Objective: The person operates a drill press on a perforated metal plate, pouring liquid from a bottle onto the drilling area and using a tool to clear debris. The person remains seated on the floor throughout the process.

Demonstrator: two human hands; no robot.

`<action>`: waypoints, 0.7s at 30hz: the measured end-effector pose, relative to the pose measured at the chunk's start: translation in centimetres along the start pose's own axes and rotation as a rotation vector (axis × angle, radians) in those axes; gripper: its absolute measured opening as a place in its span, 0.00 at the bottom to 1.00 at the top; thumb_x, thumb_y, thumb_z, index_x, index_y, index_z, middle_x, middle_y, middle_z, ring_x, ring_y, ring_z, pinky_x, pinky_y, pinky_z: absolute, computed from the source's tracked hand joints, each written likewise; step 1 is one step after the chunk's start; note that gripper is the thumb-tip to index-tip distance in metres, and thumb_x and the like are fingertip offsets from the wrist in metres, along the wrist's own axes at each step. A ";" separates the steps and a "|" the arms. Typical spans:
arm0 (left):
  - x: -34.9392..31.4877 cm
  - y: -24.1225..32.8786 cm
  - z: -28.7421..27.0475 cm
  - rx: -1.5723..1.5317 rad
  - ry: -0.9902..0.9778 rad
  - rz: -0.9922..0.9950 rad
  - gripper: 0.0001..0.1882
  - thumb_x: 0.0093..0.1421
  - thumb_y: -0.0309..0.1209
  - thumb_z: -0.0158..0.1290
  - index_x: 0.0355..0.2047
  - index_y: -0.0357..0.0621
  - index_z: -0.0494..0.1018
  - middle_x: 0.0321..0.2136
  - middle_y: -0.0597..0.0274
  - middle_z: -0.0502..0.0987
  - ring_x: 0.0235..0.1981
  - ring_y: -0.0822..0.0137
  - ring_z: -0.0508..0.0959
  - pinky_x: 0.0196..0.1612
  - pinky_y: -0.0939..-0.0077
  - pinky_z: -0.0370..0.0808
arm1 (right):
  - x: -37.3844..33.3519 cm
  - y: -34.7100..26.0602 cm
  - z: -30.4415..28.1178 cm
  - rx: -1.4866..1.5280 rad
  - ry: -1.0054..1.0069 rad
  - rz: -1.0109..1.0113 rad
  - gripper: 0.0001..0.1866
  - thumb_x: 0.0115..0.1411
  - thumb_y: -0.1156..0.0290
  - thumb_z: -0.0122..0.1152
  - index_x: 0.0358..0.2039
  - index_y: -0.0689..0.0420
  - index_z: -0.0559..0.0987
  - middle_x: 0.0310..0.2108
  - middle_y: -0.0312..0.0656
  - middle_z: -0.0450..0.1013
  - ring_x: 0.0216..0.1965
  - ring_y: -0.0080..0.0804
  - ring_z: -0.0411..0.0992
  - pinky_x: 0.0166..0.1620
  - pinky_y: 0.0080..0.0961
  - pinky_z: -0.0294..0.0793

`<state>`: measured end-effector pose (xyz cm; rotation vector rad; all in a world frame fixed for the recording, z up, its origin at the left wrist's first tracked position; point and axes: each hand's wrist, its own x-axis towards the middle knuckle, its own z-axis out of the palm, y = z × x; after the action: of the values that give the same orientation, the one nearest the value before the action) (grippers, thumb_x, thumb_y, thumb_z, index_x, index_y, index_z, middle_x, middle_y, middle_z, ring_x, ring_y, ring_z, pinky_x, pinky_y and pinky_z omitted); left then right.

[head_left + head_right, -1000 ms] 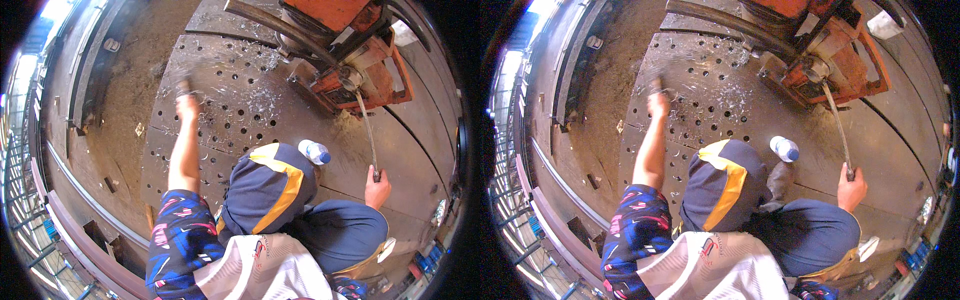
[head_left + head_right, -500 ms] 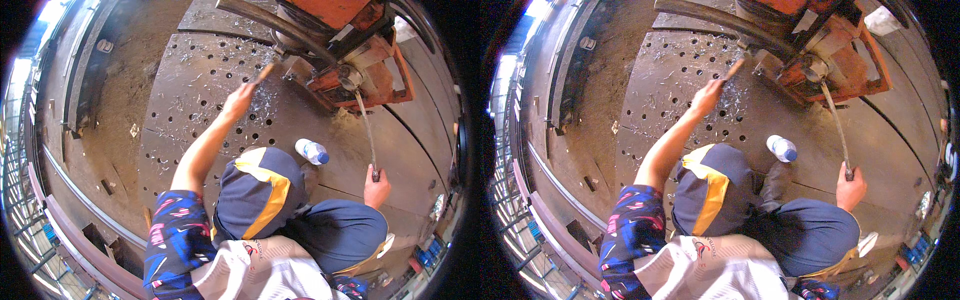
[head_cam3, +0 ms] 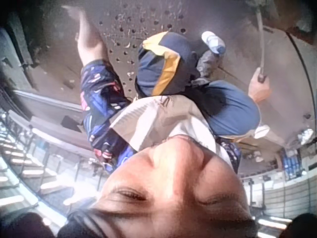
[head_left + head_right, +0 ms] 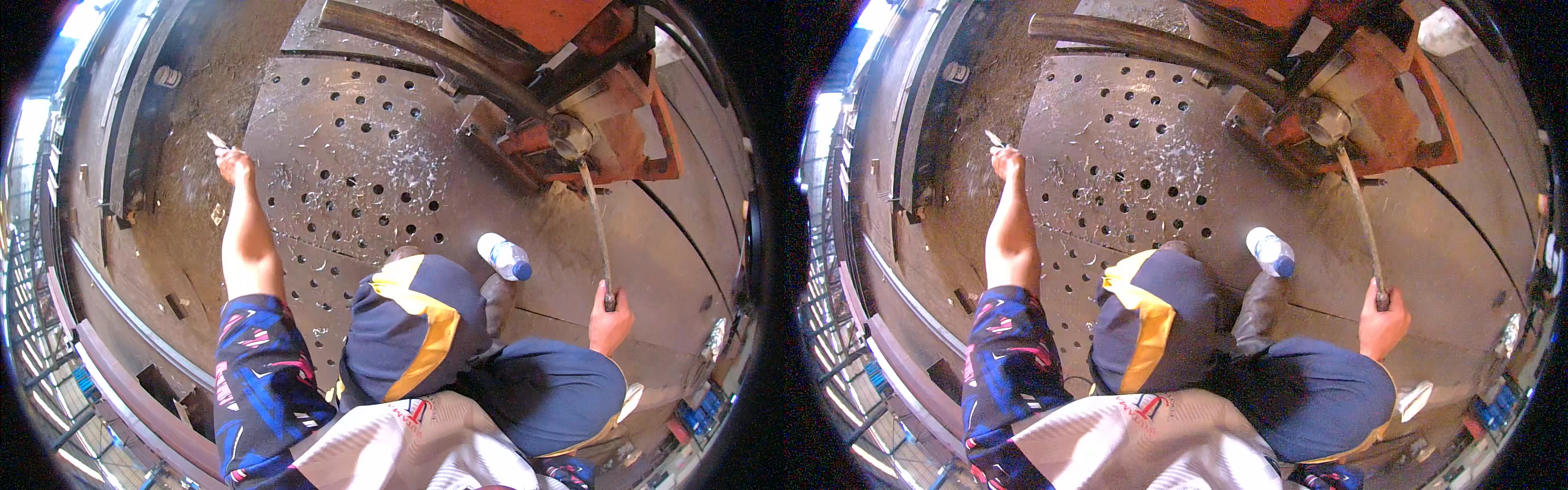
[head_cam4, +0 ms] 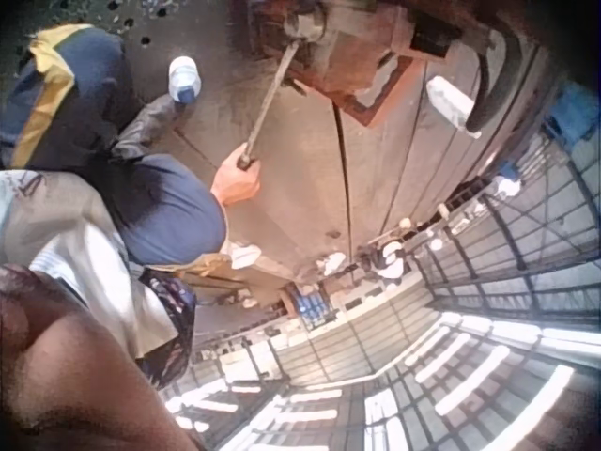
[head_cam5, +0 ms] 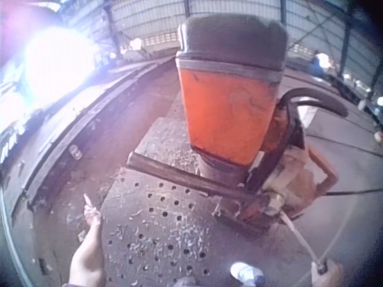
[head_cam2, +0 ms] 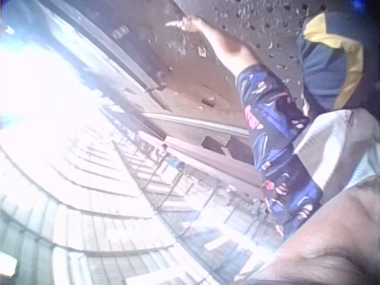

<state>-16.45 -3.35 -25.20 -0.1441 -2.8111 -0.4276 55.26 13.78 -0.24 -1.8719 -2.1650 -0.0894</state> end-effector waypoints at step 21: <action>1.4 5.9 0.4 0.074 -0.291 -0.010 0.12 0.62 0.37 0.46 0.35 0.42 0.74 0.33 0.51 0.79 0.32 0.53 0.82 0.34 0.61 0.80 | 0.9 -0.6 0.9 -0.025 -0.040 -0.013 0.19 0.55 0.58 0.65 0.19 0.59 0.71 0.13 0.49 0.65 0.15 0.53 0.64 0.21 0.41 0.60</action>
<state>-17.03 2.44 -23.50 -0.1902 -3.1097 -0.3264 54.46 14.72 -0.77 -1.8891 -2.2128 -0.0822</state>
